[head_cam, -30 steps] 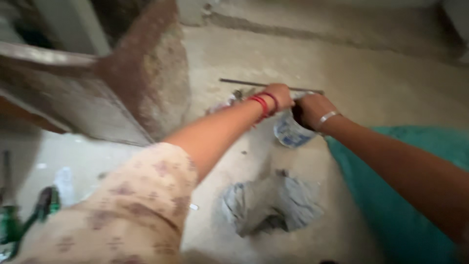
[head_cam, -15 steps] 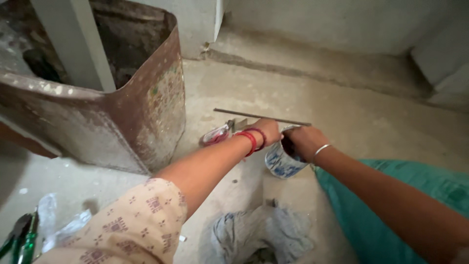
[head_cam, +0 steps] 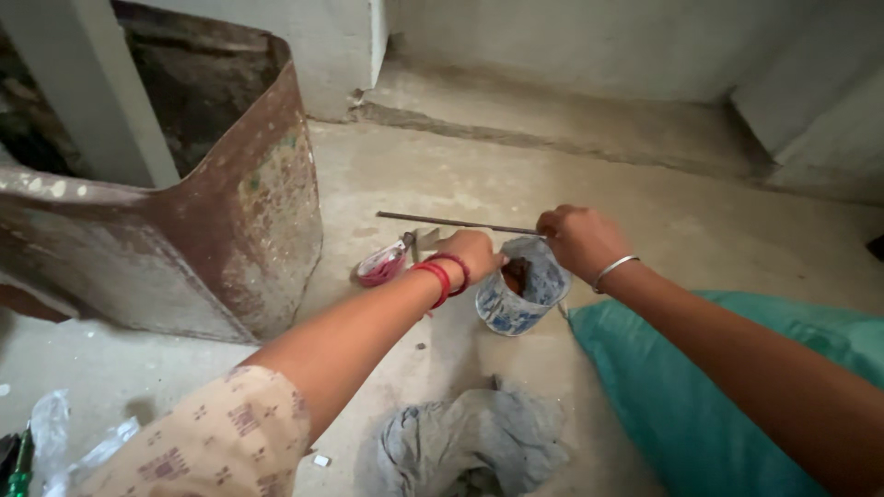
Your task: The person sits on the floor and organizes small hardware items. They fold a pink measuring tape and place it into a small orange container. They then gather several rusty nails from the floor and place them into a white paint can.
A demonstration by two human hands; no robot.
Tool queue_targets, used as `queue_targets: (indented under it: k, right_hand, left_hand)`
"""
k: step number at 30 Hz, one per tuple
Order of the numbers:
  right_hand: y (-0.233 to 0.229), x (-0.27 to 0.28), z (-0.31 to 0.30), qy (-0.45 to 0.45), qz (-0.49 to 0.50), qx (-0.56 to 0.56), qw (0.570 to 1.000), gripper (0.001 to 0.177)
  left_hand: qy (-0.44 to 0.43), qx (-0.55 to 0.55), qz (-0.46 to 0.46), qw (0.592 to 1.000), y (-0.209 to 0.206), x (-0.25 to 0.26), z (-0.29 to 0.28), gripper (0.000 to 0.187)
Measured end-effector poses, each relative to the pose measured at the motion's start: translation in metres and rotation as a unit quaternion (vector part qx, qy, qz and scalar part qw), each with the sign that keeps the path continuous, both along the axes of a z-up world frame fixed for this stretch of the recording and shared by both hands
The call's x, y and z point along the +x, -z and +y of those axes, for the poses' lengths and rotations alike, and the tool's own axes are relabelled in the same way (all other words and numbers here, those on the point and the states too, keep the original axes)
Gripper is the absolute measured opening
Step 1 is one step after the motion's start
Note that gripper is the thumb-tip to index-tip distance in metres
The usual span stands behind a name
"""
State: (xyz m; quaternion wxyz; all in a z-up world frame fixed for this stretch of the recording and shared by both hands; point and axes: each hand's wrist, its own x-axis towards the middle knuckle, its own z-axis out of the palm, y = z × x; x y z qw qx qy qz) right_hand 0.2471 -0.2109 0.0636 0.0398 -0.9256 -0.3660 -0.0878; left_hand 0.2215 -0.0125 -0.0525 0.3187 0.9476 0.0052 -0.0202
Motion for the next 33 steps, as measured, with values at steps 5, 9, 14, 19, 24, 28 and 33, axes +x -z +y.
queue_targets:
  k: [5,9,14,19,24,28,33]
  right_hand:
    - [-0.018,-0.006,-0.011,0.165,0.176,-0.053,0.969,0.038]
    - [-0.012,-0.006,-0.016,0.165,0.284,0.026,0.944,0.027]
    - [-0.001,0.003,-0.014,0.173,0.287,0.039,0.941,0.024]
    - [-0.003,0.006,-0.007,0.168,0.267,0.015,0.949,0.021]
    - [0.003,0.007,-0.009,0.159,0.259,0.037,0.952,0.019]
    - [0.006,0.010,-0.016,0.137,0.232,0.003,0.963,0.020]
    - [0.014,0.013,-0.023,0.152,0.264,0.008,0.952,0.021]
  left_hand:
    - [0.019,0.023,0.011,0.999,0.000,-0.009,-0.003,0.047]
    - [0.025,-0.022,0.025,0.999,-0.001,-0.010,-0.001,0.041]
    - [-0.010,-0.044,0.087,0.995,0.006,-0.006,0.003,0.036]
    - [-0.007,-0.029,-0.011,0.999,0.008,0.002,0.016,0.036]
    - [-0.052,0.034,0.059,0.996,0.005,-0.002,0.020,0.050]
    - [-0.042,-0.001,0.052,0.998,-0.001,-0.002,0.008,0.049]
    - [-0.055,-0.072,0.094,0.991,0.006,0.005,-0.003,0.028]
